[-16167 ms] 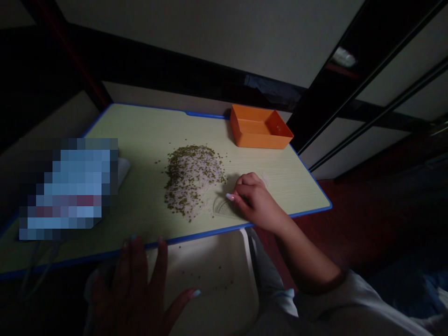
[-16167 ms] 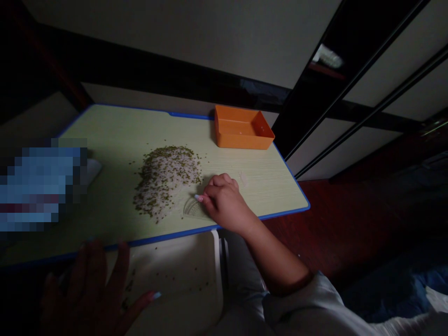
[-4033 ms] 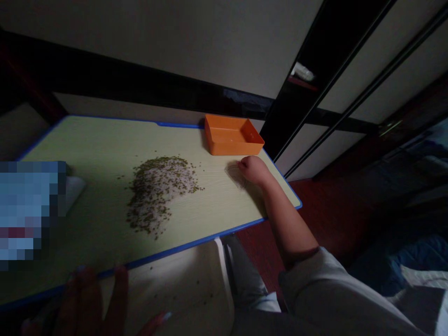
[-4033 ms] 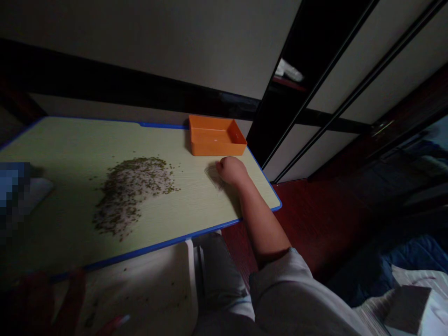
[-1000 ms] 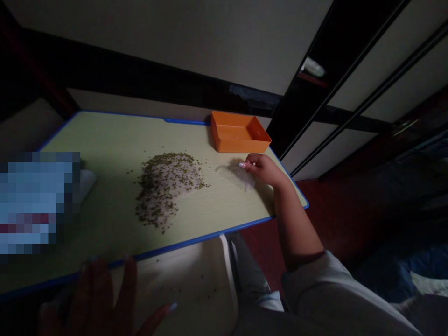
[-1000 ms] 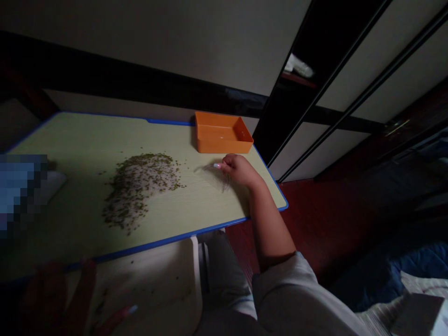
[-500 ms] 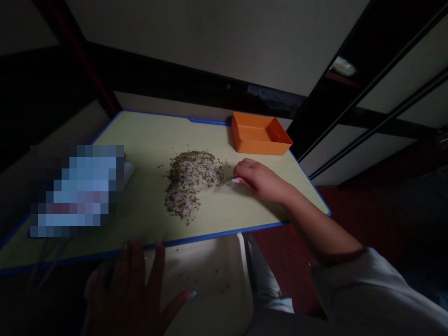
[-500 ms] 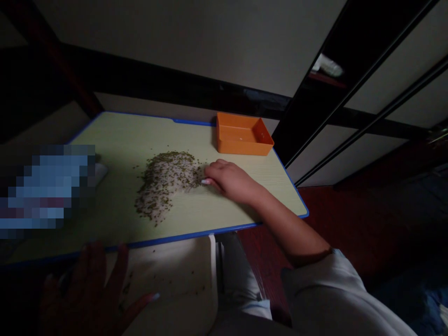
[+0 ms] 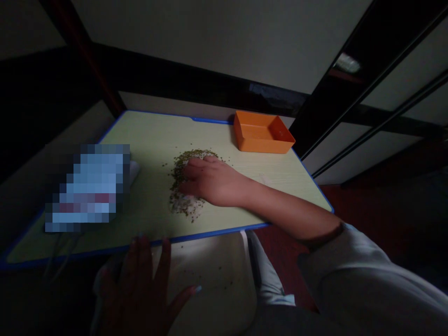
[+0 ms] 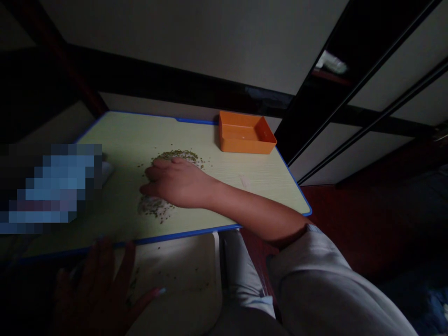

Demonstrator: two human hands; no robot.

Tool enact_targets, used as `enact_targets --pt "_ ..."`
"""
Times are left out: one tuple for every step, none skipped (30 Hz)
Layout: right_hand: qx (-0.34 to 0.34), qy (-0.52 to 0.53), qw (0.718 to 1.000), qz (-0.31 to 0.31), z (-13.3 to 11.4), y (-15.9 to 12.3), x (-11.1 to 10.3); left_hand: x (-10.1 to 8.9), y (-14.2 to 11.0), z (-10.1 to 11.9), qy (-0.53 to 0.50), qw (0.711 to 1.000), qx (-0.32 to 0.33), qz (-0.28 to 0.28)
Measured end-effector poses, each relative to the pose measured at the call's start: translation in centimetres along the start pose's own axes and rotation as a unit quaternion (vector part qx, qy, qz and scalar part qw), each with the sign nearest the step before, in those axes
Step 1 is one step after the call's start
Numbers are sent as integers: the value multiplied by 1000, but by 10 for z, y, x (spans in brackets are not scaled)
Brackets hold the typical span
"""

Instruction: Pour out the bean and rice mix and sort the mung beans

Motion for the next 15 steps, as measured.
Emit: enact_targets --pt "-4 -3 1000 -3 -2 2 1 0 0 0 -1 1000 -1 4" --pt "-6 -5 1000 -5 -3 3 2 -1 1 0 -3 1000 0 7" --pt "-8 -8 1000 -6 -3 4 3 0 1 0 -5 1000 -2 6" --pt "-9 -9 1000 -7 -4 4 3 0 1 0 -8 1000 -4 3" --pt "-9 -11 1000 -8 -4 4 3 0 1 -1 -12 1000 -5 0" --pt "-9 -12 1000 -8 -4 3 4 0 1 -1 -15 1000 -7 -3" --pt "-9 -13 1000 -7 -4 2 4 0 1 -1 -18 1000 -7 -5" --pt "-9 -15 1000 -5 -4 1 4 0 0 -1 -20 1000 -9 -4" --pt "-10 -17 1000 -3 -4 0 4 0 0 0 -21 1000 -8 -4" --pt "-12 -19 1000 0 -4 -1 4 0 0 0 -21 1000 -9 -3" --pt "-14 -21 1000 3 -5 -2 3 1 -1 0 -20 1000 -11 -2" --pt "-16 -22 1000 6 -5 -3 3 1 -1 0 -18 1000 -12 -1" --pt "-18 -22 1000 9 -5 -4 3 1 -1 1 -17 1000 -10 1" --pt "-19 -22 1000 10 -4 -6 3 1 -1 1 -16 1000 -8 1" --pt "-20 -22 1000 9 -4 -7 2 1 -1 1 -16 1000 -7 0"
Point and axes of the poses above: each hand's wrist, its own y-axis towards the middle knuckle, its own x-axis out of the palm, z = x × y, the point moved 5 cm from there along y, towards the middle knuckle, and after that the axes turned 5 degrees about -y, right-handed, at the moved point
